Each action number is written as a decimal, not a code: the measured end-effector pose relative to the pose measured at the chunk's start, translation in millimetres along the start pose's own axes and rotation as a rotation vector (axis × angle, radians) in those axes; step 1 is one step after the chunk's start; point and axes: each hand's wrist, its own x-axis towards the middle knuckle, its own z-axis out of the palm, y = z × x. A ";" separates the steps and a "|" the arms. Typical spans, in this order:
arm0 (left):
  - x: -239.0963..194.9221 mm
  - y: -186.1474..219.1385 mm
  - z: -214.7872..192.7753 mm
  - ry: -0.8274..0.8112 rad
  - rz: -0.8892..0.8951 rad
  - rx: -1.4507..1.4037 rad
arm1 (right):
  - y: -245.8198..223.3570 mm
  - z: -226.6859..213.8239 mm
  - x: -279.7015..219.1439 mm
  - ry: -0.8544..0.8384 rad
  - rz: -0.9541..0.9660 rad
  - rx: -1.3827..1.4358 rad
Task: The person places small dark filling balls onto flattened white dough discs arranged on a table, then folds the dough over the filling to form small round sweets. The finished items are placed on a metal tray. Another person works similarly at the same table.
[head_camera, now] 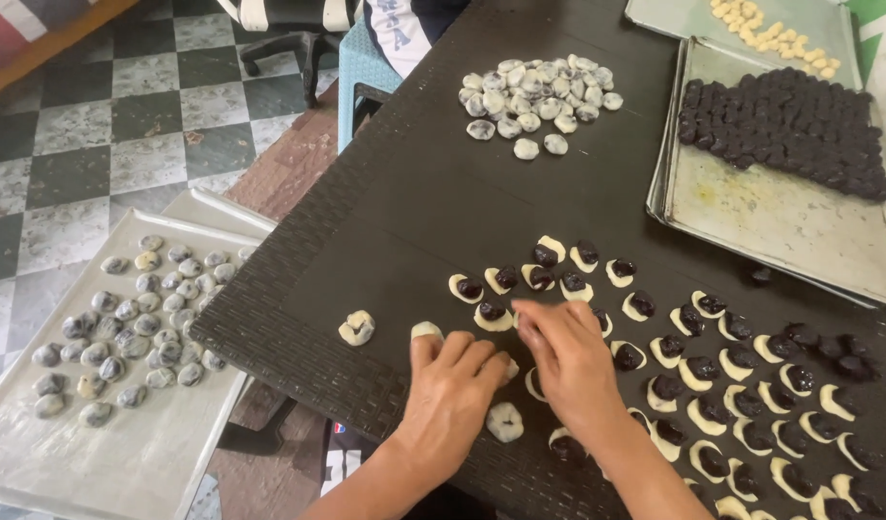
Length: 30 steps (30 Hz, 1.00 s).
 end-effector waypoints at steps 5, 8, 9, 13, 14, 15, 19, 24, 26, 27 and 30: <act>0.7 -13.4 -23.9 -0.015 -0.224 0.094 | -13.7 20.6 36.9 -0.198 -0.033 -0.409; -5.6 -15.3 -28.3 -0.060 -0.267 0.076 | -11.9 34.1 37.9 -0.127 -0.269 -0.678; -4.3 -15.3 -23.8 -0.061 -0.265 0.073 | -6.6 36.8 39.8 -0.127 -0.266 -0.681; 5.4 -15.3 -9.5 -0.143 -0.025 -0.099 | -3.7 11.6 62.5 -0.264 0.066 -0.479; 6.1 -13.8 -7.4 -0.189 0.049 -0.173 | -8.6 -2.3 69.9 -0.247 0.269 -0.288; 6.2 -17.4 -2.7 -0.189 0.044 -0.177 | -10.5 -14.6 66.9 -0.253 0.269 -0.290; 11.3 -22.7 4.5 -0.161 0.167 -0.120 | 3.5 -48.5 31.7 -0.180 0.328 -0.014; 19.9 3.5 13.5 -0.128 0.123 -0.078 | 18.1 -46.5 -24.3 -0.262 0.089 -0.127; 16.5 11.8 28.5 -0.125 0.126 -0.006 | 17.8 -35.8 -32.2 -0.205 -0.052 -0.206; 13.8 15.1 28.2 -0.126 0.133 -0.008 | 20.2 -34.8 -38.0 -0.199 -0.047 -0.209; 7.5 19.5 27.9 -0.134 0.130 -0.033 | 23.7 -29.7 -47.9 -0.220 -0.030 -0.328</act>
